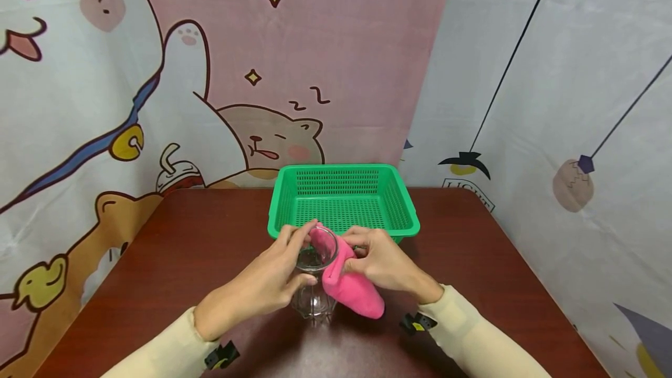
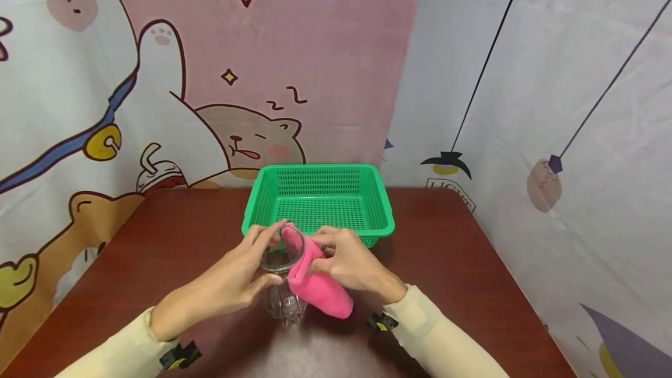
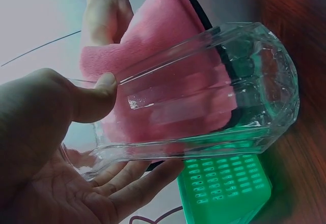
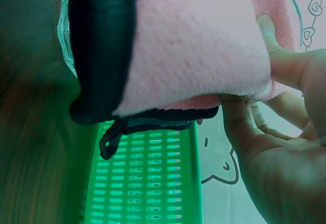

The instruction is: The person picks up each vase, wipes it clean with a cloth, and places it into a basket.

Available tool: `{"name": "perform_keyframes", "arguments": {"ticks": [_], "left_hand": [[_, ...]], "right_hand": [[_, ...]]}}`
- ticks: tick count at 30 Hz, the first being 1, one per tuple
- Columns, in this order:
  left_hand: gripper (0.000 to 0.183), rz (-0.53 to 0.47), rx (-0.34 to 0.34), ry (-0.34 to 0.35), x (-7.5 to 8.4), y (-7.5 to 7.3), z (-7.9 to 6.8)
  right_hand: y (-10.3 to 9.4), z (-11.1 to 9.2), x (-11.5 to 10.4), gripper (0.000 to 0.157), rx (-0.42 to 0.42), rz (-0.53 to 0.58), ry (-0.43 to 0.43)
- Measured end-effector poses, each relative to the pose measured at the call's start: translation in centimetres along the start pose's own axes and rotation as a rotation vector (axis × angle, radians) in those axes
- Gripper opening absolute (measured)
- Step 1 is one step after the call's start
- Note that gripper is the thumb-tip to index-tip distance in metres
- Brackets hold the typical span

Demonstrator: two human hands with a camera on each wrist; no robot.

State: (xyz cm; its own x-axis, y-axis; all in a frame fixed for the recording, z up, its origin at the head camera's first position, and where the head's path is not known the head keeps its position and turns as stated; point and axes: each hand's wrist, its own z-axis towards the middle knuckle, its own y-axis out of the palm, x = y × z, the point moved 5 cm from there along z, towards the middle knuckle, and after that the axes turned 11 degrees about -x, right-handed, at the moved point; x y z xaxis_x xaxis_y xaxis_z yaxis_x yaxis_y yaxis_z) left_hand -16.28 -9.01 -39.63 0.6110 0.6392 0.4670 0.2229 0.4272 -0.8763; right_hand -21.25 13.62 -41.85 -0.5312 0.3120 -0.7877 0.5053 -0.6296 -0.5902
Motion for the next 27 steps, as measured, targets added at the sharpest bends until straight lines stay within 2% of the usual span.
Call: {"name": "perform_keyframes", "arguments": {"ticks": [16,27], "left_hand": [[0.108,-0.013,-0.023,-0.007,0.1,0.0,0.2],[0.107,-0.011,-0.027,-0.015,-0.1,0.1,0.1]], "right_hand": [[-1.9,-0.4,-0.1,0.038,0.065,0.068,-0.047],[-1.6,-0.4,0.0,0.04,0.044,0.062,-0.041]]}}
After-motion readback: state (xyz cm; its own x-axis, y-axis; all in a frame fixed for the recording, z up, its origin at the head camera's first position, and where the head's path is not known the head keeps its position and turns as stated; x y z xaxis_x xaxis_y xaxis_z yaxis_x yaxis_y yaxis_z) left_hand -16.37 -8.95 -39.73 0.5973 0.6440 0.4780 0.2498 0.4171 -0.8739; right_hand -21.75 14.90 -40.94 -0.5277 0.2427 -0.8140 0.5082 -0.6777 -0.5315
